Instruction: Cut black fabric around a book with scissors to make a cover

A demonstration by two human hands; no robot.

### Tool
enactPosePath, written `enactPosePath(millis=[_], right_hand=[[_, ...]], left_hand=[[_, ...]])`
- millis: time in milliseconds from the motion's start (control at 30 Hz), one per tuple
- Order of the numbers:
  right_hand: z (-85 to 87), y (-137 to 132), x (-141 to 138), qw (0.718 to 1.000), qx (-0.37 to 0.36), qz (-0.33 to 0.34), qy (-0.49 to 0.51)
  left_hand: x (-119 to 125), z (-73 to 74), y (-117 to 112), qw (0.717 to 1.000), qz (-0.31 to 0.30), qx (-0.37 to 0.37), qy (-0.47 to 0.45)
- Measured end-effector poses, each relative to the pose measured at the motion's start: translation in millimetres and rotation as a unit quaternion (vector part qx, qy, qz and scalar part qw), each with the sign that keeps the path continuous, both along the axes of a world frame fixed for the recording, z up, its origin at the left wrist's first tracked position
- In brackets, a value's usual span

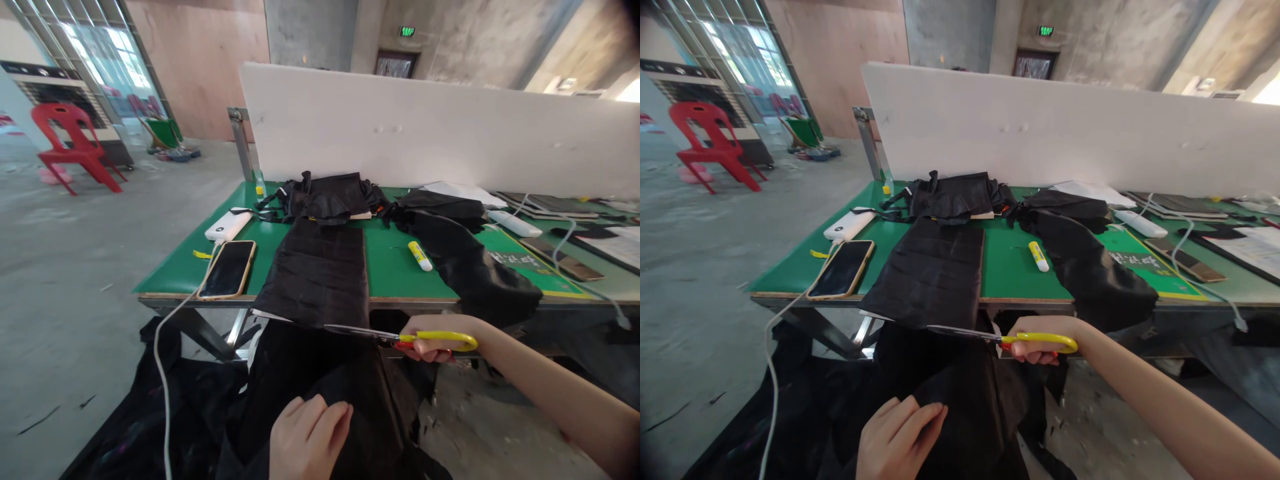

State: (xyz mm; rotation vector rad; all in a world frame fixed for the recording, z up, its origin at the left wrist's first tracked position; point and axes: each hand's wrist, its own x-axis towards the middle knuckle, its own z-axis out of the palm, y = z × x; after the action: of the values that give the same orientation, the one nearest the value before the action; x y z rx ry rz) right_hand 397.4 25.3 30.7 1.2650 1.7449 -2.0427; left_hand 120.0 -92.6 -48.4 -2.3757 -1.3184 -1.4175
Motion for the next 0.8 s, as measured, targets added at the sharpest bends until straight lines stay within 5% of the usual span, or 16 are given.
enactPosePath(millis=[500, 700, 800], right_hand=[[6.3, -6, -5, 0.989, 0.117, 0.028, -0.085], [-5.6, -24, -2, 0.921, 0.326, 0.082, -0.197], [-13.4, -47, 1, 0.915, 0.349, 0.047, -0.200]], left_hand=[[-1, -0.2, 0, 1.000, 0.006, 0.008, 0.001], [-3, 3.0, -2, 1.000, -0.002, 0.005, -0.005], [-5, 2.0, -3, 1.000, -0.003, 0.006, -0.007]])
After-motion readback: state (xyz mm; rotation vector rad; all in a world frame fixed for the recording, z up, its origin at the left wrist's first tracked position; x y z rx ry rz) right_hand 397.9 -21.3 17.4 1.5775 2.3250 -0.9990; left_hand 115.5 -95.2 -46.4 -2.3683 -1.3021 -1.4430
